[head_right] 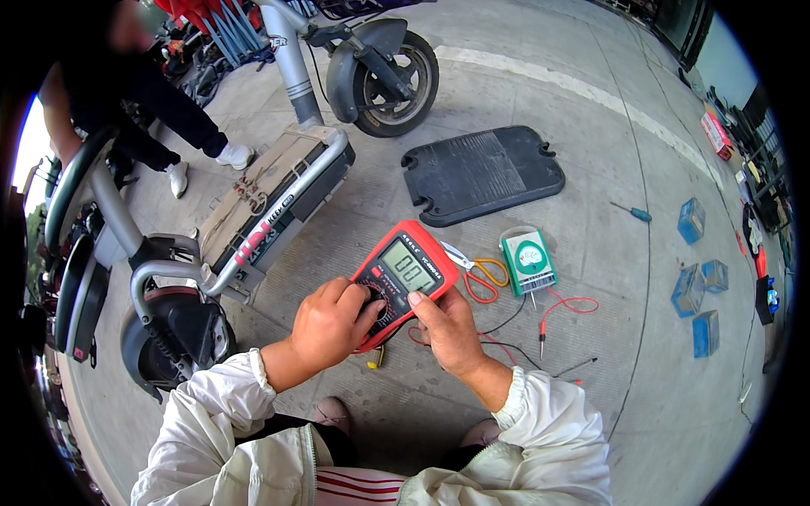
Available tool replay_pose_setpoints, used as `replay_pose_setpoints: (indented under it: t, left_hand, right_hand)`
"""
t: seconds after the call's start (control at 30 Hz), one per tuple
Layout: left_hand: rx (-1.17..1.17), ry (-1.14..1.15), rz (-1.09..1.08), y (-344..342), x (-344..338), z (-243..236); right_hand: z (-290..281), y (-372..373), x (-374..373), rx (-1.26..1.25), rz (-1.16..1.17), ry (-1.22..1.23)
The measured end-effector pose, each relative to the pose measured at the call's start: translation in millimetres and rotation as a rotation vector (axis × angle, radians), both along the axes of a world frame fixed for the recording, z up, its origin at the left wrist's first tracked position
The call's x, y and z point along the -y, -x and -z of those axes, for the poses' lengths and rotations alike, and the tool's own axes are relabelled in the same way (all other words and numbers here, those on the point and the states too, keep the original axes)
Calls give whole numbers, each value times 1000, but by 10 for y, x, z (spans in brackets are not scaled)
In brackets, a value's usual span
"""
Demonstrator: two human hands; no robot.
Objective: The person removes the scooter's floorboard, uses wire cutters to trim wires on the battery pack, and tests the battery with a multimeter. The person then replaces the floorboard and secures it.
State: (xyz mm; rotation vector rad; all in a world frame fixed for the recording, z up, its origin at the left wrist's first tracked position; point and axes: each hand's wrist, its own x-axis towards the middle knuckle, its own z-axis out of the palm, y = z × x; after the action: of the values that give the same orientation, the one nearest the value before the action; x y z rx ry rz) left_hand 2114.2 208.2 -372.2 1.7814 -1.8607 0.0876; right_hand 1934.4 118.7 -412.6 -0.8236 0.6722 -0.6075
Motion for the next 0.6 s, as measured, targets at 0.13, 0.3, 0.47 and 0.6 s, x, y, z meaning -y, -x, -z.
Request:
replay_pose_setpoints:
  t: [0.13, 0.3, 0.47, 0.6]
  left_hand:
    - [11, 22, -34, 11, 8, 26]
    - [-57, -123, -3, -80, -8, 47]
    - [-111, -150, -17, -144, 16, 5]
    - [-244, -451, -109, -92, 13, 53]
  right_hand:
    - [6, -12, -21, 2, 4, 4]
    - [55, 13, 2, -5, 1, -20]
    - [29, 17, 21, 3, 4, -29]
    - [-8, 53, 51, -45, -66, 94]
